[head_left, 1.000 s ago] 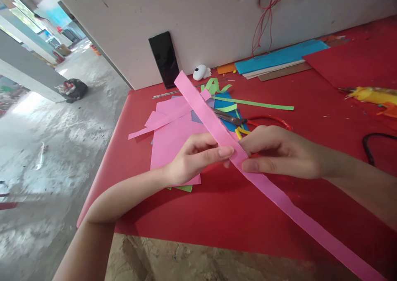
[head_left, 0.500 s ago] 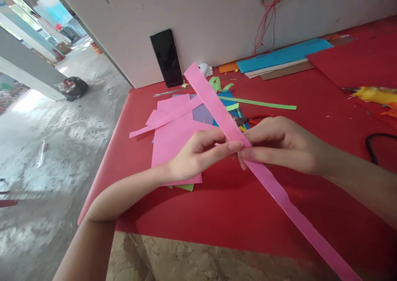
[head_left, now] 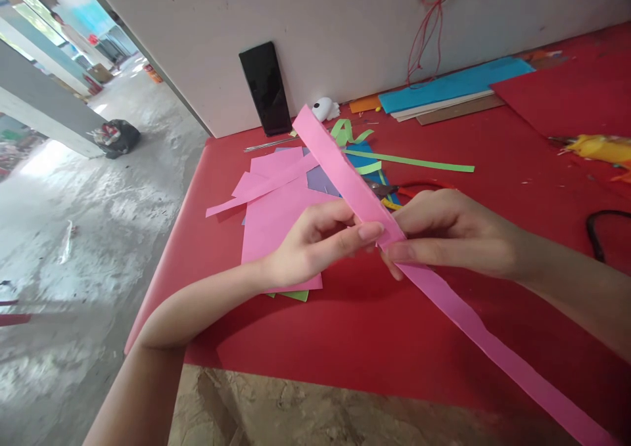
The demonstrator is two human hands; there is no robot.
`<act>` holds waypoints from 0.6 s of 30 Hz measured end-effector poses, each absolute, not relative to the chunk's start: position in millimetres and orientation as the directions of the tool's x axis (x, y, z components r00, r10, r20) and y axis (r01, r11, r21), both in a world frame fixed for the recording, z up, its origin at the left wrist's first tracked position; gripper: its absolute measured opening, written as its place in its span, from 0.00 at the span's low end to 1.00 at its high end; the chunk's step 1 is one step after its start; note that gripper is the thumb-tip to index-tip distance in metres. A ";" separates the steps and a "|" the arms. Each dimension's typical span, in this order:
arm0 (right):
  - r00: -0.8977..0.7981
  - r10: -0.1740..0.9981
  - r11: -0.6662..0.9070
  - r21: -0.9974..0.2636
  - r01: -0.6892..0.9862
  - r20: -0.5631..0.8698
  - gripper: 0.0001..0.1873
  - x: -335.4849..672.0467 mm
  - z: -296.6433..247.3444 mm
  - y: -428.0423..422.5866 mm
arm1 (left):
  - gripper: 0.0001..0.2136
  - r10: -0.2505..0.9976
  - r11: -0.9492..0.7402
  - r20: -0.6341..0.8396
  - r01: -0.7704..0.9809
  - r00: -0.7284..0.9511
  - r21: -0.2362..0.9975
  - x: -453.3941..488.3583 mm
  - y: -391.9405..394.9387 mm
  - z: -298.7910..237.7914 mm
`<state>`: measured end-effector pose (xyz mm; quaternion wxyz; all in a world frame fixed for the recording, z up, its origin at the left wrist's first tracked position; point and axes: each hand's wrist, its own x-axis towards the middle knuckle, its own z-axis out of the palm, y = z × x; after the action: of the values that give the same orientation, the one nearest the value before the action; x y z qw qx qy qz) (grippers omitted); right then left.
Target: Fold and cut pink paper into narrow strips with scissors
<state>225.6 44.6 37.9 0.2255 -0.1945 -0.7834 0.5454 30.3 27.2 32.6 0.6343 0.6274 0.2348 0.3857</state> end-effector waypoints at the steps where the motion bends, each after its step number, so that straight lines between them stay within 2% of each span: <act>1: -0.831 0.533 0.327 -0.945 0.027 0.160 0.24 225.3 36.7 44.9 | 0.15 0.786 -0.055 0.179 -0.221 0.592 0.974 30.6 25.0 31.0; 5: -0.844 0.474 0.347 -0.934 -0.082 0.251 0.26 223.6 31.9 44.4 | 0.11 0.778 0.028 0.166 -0.298 0.605 0.954 28.4 15.6 25.2; 8: -0.839 0.465 0.385 -0.918 -0.095 0.282 0.26 221.8 31.8 43.2 | 0.12 0.783 0.054 0.139 -0.289 0.606 0.956 26.6 12.3 26.2; 15: -0.819 0.542 0.409 -0.911 0.062 0.187 0.26 216.8 45.6 43.1 | 0.10 0.782 -0.128 0.241 -0.230 0.574 0.965 29.2 17.3 36.0; 18: -0.786 0.577 0.417 -0.908 0.047 0.224 0.24 216.0 46.8 42.4 | 0.12 0.785 -0.178 0.247 -0.174 0.568 0.968 30.8 19.2 34.5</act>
<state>216.0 42.4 46.8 0.2630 -0.1950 -0.7996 0.5034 30.8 19.2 34.5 0.5967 0.6540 0.2338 0.4019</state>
